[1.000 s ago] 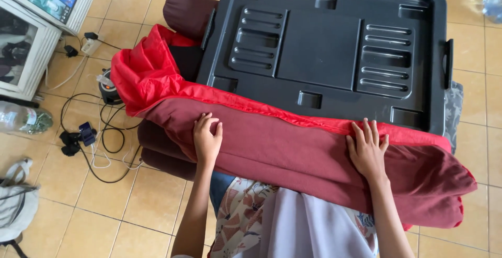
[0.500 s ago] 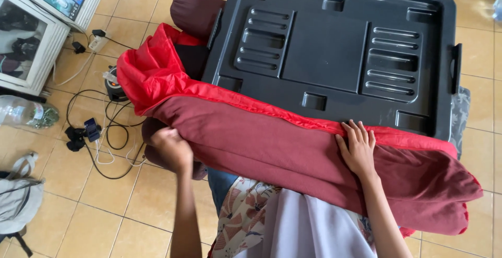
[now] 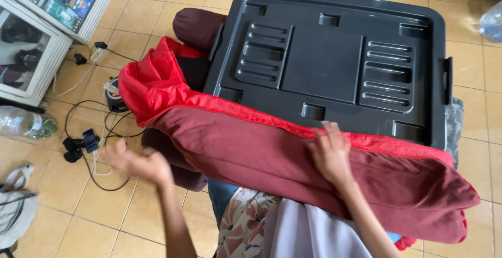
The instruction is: The person unrolls a red sleeping bag on top of a black plastic bin, spreads it out flat, and then folds it back up into a smaller rectangular shape.
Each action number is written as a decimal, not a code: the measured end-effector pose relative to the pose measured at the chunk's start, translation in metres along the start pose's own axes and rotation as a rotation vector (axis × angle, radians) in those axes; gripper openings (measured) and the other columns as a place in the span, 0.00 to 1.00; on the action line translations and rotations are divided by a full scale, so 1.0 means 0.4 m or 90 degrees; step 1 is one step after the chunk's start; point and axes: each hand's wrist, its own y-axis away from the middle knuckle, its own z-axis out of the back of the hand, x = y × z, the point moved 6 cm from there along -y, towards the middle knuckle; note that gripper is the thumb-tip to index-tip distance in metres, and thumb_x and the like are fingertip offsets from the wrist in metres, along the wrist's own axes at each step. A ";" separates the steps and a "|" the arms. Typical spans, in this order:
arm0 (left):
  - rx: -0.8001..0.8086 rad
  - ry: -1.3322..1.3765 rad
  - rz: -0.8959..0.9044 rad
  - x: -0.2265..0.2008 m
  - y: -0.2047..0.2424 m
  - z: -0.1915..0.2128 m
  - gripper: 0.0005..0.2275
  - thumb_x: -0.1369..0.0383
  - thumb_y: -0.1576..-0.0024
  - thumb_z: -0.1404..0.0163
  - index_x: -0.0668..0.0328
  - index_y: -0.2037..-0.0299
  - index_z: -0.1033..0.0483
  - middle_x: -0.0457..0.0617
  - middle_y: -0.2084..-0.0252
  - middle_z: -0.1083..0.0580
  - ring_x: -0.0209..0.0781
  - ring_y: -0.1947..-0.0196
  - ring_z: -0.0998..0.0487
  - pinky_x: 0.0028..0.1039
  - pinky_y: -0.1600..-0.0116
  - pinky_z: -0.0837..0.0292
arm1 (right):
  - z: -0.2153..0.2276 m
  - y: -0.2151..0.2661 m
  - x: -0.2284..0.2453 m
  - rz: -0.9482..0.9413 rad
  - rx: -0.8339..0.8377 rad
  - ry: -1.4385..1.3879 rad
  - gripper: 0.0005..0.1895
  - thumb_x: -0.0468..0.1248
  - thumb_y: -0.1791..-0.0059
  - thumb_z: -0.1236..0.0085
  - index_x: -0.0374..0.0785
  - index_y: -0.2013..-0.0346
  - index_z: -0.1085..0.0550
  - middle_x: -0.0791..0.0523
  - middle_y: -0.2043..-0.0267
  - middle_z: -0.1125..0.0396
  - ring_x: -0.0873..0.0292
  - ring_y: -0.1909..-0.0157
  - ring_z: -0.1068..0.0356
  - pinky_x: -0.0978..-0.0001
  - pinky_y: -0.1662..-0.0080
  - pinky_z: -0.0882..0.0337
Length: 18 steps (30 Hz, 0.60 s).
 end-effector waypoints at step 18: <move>0.511 0.008 -0.445 -0.255 0.354 -0.461 0.33 0.37 0.43 0.54 0.45 0.34 0.30 0.64 0.29 0.35 0.63 0.27 0.39 0.60 0.27 0.50 | 0.047 0.208 -0.546 -0.279 0.305 0.163 0.36 0.74 0.49 0.64 0.79 0.27 0.47 0.67 0.21 0.53 0.58 0.20 0.57 0.37 0.26 0.59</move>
